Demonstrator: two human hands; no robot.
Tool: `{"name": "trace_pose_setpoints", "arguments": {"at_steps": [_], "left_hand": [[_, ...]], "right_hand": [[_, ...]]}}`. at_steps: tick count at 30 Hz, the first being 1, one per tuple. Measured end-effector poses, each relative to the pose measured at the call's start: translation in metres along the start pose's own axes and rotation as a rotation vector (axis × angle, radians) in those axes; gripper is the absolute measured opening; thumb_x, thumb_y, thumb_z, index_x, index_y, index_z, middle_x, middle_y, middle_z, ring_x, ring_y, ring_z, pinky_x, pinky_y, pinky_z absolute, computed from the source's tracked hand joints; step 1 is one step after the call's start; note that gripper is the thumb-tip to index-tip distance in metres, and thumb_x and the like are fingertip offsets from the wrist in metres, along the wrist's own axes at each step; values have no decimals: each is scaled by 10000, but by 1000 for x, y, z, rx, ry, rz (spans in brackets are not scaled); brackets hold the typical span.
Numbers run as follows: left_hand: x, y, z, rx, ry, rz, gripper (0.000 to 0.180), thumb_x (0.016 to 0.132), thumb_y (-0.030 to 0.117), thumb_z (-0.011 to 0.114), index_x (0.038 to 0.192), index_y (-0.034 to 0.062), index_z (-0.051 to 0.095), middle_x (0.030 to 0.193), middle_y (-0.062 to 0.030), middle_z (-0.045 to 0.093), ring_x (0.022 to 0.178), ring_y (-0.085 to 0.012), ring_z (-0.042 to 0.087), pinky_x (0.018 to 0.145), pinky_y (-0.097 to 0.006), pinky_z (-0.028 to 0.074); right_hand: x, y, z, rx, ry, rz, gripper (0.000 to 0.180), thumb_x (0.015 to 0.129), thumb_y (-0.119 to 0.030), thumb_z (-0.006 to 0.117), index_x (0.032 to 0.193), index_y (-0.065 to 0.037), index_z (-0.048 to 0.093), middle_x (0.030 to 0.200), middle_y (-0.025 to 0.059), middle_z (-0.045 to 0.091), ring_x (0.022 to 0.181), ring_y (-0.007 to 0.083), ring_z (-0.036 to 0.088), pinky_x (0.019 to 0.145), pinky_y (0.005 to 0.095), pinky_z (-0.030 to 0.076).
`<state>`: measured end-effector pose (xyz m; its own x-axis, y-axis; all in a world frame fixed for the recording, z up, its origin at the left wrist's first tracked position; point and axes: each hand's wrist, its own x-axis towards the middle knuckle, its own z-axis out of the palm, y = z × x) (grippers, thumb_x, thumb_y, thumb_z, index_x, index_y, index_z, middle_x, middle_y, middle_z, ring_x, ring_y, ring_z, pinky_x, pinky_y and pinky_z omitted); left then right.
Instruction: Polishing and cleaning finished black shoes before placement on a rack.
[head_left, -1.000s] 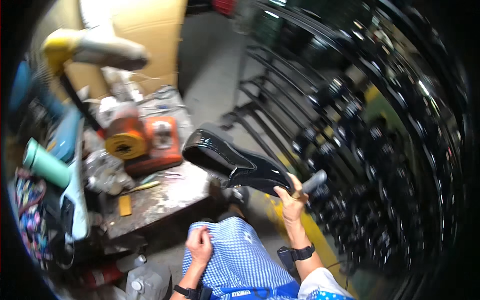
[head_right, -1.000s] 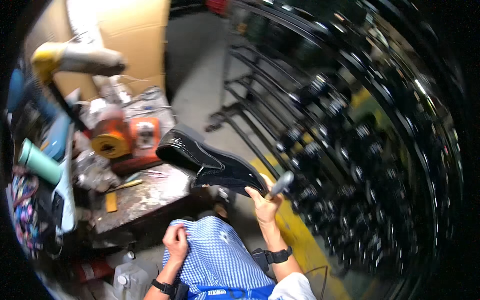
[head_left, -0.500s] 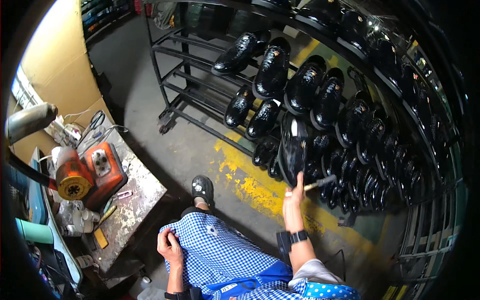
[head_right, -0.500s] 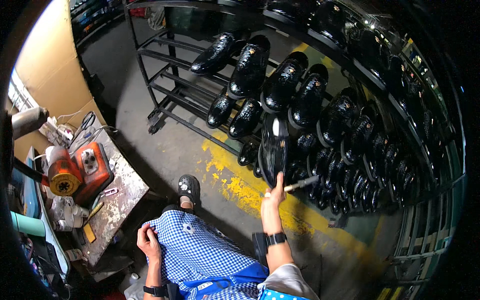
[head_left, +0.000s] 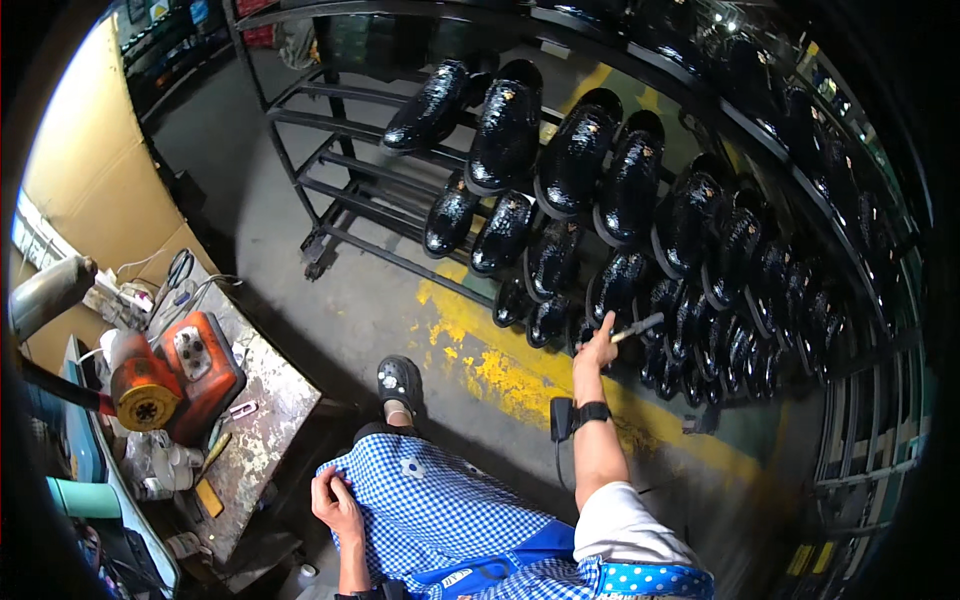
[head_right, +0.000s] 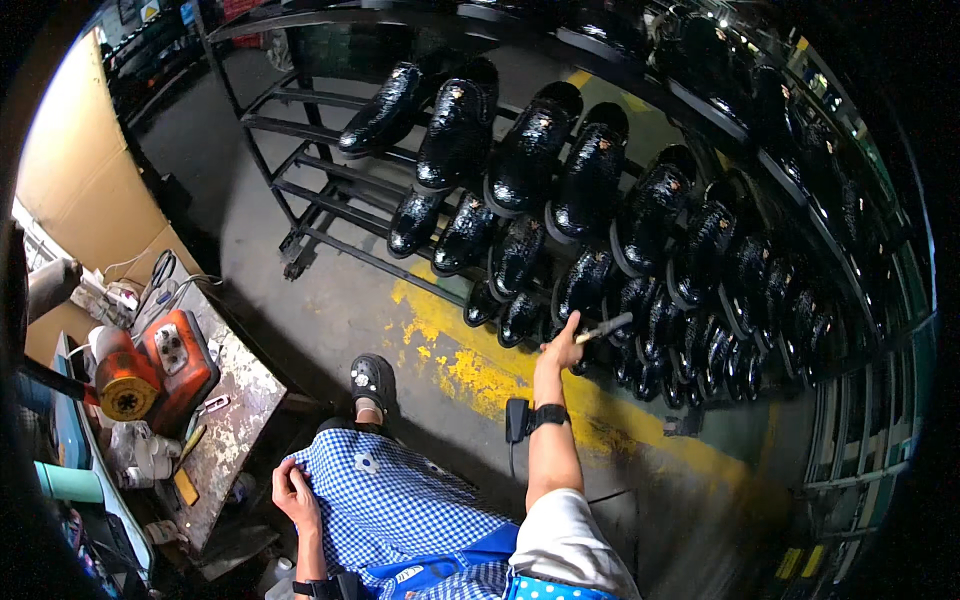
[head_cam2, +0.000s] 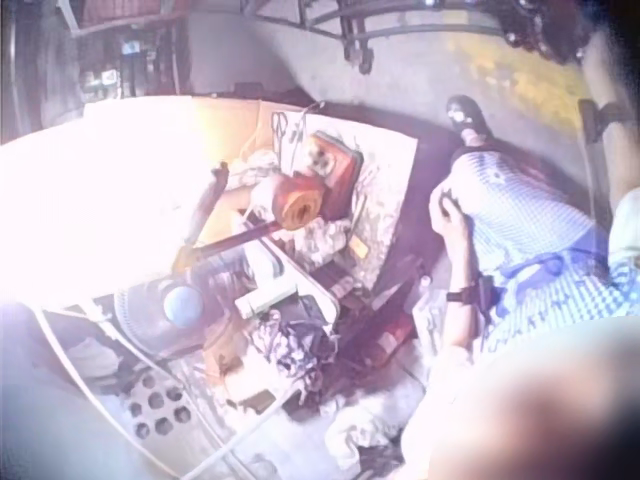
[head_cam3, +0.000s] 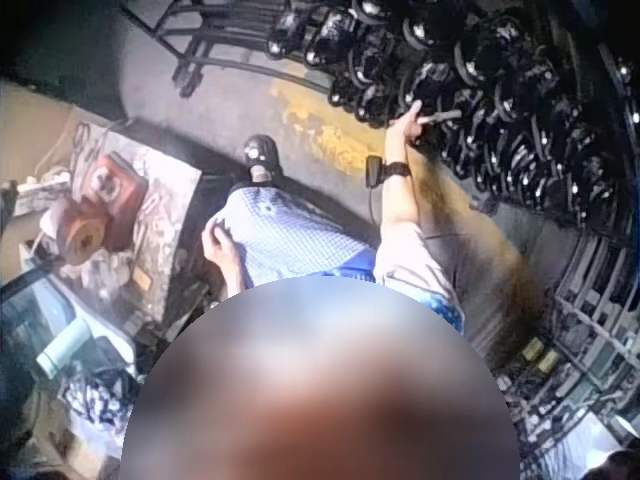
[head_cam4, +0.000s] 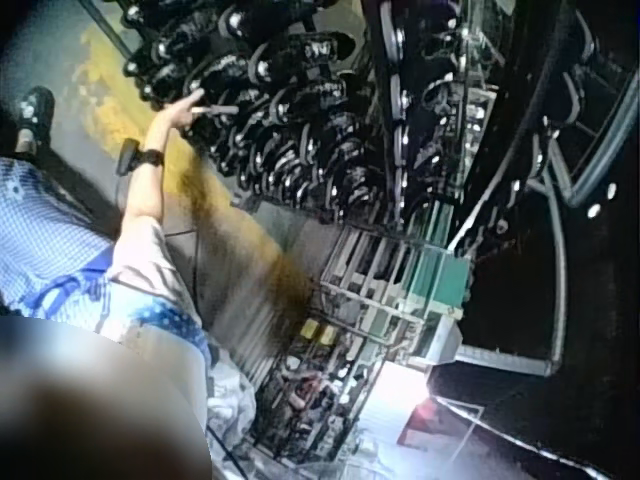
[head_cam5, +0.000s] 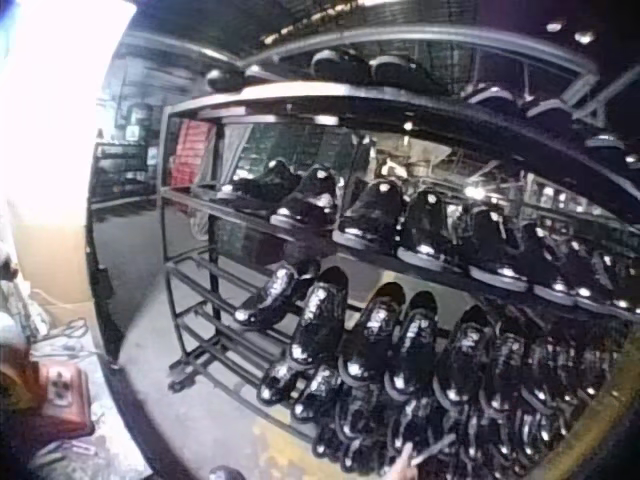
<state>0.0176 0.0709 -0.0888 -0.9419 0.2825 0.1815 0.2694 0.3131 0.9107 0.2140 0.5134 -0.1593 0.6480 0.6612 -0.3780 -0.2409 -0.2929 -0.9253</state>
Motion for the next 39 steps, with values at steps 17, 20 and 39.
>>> {"name": "trace_pose_setpoints", "arguments": {"at_steps": [17,20,39], "left_hand": [[-1,-7,1,16,-46,-1,152,860,-14,446,943,-25,573,758,-44,568,610,-74,516,569,-195,430],[-1,-3,-1,21,-54,-18,153,862,-15,446,947,-23,573,766,-44,569,617,-76,520,572,-194,433],[-4,-1,-11,-155,45,-136,150,832,-31,476,902,-16,608,744,-76,601,614,-101,586,558,-209,477]], "right_hand": [[-42,2,-162,319,-888,800,571,781,-593,508,800,-28,589,587,21,537,286,78,285,384,228,333],[-67,-1,-182,391,-999,863,578,841,-560,427,793,-7,589,547,77,545,260,92,270,404,243,336],[-185,-18,-145,-166,-1447,665,588,620,-497,735,976,-59,570,747,29,591,473,116,482,459,230,409]]}}
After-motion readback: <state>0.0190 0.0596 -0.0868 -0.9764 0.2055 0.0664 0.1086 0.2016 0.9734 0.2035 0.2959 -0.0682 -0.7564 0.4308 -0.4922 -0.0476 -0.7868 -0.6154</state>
